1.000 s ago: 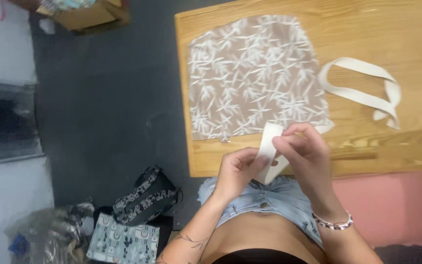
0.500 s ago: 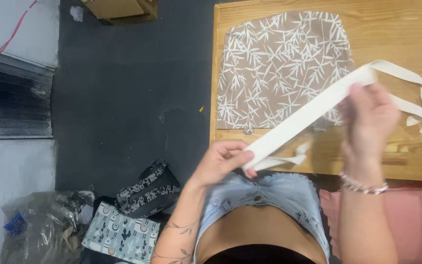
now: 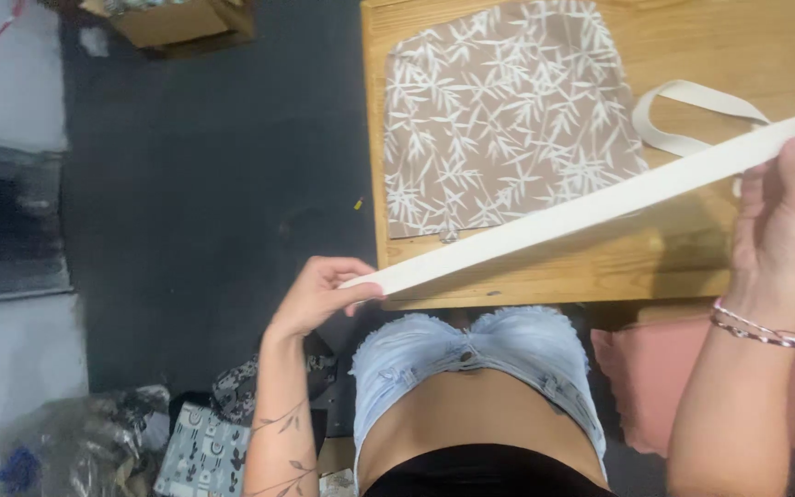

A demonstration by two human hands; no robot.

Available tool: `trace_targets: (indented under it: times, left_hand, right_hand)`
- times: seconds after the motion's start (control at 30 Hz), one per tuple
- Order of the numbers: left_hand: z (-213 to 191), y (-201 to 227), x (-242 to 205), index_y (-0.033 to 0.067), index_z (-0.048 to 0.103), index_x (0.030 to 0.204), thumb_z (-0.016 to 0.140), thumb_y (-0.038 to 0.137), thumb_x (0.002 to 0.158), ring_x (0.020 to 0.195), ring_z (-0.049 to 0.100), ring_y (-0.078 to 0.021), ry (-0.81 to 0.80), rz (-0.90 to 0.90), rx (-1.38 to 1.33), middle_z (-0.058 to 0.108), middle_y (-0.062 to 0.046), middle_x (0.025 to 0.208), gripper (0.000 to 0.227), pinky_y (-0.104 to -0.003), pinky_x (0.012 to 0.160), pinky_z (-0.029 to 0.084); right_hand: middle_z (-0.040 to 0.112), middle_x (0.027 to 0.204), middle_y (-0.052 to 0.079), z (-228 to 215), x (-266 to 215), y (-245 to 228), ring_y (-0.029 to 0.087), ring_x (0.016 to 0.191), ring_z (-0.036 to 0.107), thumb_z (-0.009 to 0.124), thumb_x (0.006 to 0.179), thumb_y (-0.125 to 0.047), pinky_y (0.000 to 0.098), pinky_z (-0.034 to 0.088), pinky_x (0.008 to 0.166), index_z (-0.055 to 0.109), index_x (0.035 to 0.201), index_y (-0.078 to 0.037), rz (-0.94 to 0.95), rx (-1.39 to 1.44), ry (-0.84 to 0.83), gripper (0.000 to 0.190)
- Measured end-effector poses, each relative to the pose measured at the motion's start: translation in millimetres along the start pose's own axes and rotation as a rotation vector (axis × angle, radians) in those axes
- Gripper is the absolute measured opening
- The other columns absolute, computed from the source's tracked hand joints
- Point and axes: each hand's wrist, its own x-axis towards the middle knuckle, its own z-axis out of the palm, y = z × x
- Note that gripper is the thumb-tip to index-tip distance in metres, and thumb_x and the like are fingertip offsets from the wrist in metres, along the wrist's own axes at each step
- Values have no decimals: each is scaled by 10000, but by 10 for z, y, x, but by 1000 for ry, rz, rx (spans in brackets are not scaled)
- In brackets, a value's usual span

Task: Assembling a tote bag by trimming threads and aligning fabric straps to the main body

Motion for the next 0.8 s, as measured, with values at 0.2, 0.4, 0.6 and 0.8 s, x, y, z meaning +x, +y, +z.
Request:
trace_targets:
  times: [0.2,0.4,0.6,0.8]
  left_hand:
    - [-122,-362,207,-1,791,912,775,101,840,624,602,-93,81,-152,34,766,-114,772,126,-199,463,410]
    - [-46,-1229,642,59,779,875,830,145,821,719,629,-86,105,-326,63,769,-54,799,114,-202,680,433]
    - [8,-1745,912,146,807,1000,766,311,817,768,659,-87,231,-332,404,743,0,843,251,-260,680,489]
    - [-52,-2157,988,285,800,1078,822,371,835,805,713,-129,321,-326,423,787,37,924,259,-319,696,574]
  right_hand:
    - [743,983,-54,-173,-8,11,19,824,704,810,986,-206,124,602,741,701,1056,-158,-74,-42,122,138]
    - [801,1054,11,-1261,702,1085,102,944,782,693,974,55,199,665,831,752,1122,-89,-60,104,288,214]
    - [548,766,-84,-1706,309,1950,35,669,517,704,1006,-75,189,445,591,577,877,-224,86,-276,227,234]
    - [705,960,71,-917,-598,1746,102,809,712,774,915,-197,249,642,747,655,1143,-36,253,-415,286,304]
